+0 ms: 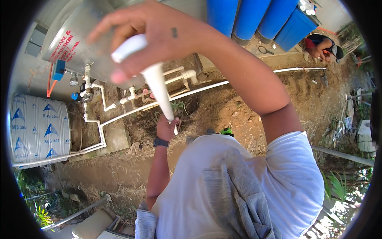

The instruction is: The person measures and positions white PVC pipes near a water filtration system, then uses a power tool to cut a pipe segment. They align and connect the cut pipe to existing plumbing fittings, adjusting the assembly to fit the layout.

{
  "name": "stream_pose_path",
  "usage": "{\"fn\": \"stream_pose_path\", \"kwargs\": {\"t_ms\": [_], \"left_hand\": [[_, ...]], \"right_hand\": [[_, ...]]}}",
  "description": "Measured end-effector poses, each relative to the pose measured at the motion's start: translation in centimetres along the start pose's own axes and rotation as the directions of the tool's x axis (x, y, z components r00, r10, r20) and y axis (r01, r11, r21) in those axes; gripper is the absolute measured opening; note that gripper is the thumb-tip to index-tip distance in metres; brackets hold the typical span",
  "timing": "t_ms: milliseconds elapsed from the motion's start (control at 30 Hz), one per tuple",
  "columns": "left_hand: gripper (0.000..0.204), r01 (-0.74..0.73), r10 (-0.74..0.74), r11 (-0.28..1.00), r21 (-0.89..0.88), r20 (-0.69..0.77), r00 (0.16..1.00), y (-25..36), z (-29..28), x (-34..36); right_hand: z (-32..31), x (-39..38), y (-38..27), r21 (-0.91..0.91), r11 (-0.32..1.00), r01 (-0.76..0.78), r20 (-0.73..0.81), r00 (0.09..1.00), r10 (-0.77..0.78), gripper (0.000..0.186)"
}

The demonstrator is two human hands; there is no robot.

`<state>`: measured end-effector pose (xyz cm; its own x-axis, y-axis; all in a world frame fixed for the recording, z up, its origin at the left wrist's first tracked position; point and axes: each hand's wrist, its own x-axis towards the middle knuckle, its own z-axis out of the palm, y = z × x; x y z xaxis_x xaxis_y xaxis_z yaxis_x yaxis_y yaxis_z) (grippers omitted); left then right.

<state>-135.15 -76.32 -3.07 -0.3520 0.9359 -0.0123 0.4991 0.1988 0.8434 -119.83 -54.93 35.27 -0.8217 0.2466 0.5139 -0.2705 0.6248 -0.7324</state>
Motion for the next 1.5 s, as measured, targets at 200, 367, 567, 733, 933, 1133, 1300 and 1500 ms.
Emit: {"fn": "stream_pose_path", "kwargs": {"t_ms": [200,367,567,733,933,1133,1300,1500], "left_hand": [[0.034,0.056,-0.13,0.973,-0.224,-0.333,0.934,2.8,-3.7,1.1],[0.027,-0.001,-0.143,0.94,-0.341,-0.398,0.906,6.2,-5.3,2.7],[0.023,-0.031,-0.155,0.856,-0.516,-0.314,0.936,10.8,-1.6,3.4],[0.034,0.136,-0.239,0.73,-0.67,-0.065,0.969,13.3,4.0,5.9],[0.049,0.373,-0.327,0.69,-0.621,0.192,0.925,14.2,7.5,8.0],[0.097,0.276,-0.22,0.956,-0.103,0.371,0.902,5.1,8.6,8.4],[0.1,0.493,-0.472,0.869,0.051,0.39,0.791,-10.7,5.1,4.2],[0.07,0.851,-0.98,0.06,0.521,0.193,-0.049,-33.4,-7.4,-13.8]], "right_hand": [[-0.6,-2.7,8.2,-0.163,0.923,-0.349,-0.163,0.932,0.323,0.097],[1.5,-21.7,19.7,-0.483,0.485,-0.729,-0.004,0.556,0.831,0.085],[12.2,-39.8,22.3,-0.334,0.396,-0.855,-0.122,0.456,0.881,0.1],[15.4,-42.0,19.5,-0.468,0.421,-0.777,-0.369,0.605,0.706,0.092],[14.7,-44.7,17.6,-0.197,0.396,-0.897,-0.527,0.438,0.728,0.043],[15.6,-48.8,16.3,-0.118,0.25,-0.961,-0.61,0.268,0.746,0.025],[18.9,-50.0,15.4,-0.15,-0.162,-0.975,-0.58,-0.046,0.813,0.033],[25.5,-53.1,14.3,-0.174,-0.502,-0.847,-0.516,-0.356,0.779,0.038]]}}
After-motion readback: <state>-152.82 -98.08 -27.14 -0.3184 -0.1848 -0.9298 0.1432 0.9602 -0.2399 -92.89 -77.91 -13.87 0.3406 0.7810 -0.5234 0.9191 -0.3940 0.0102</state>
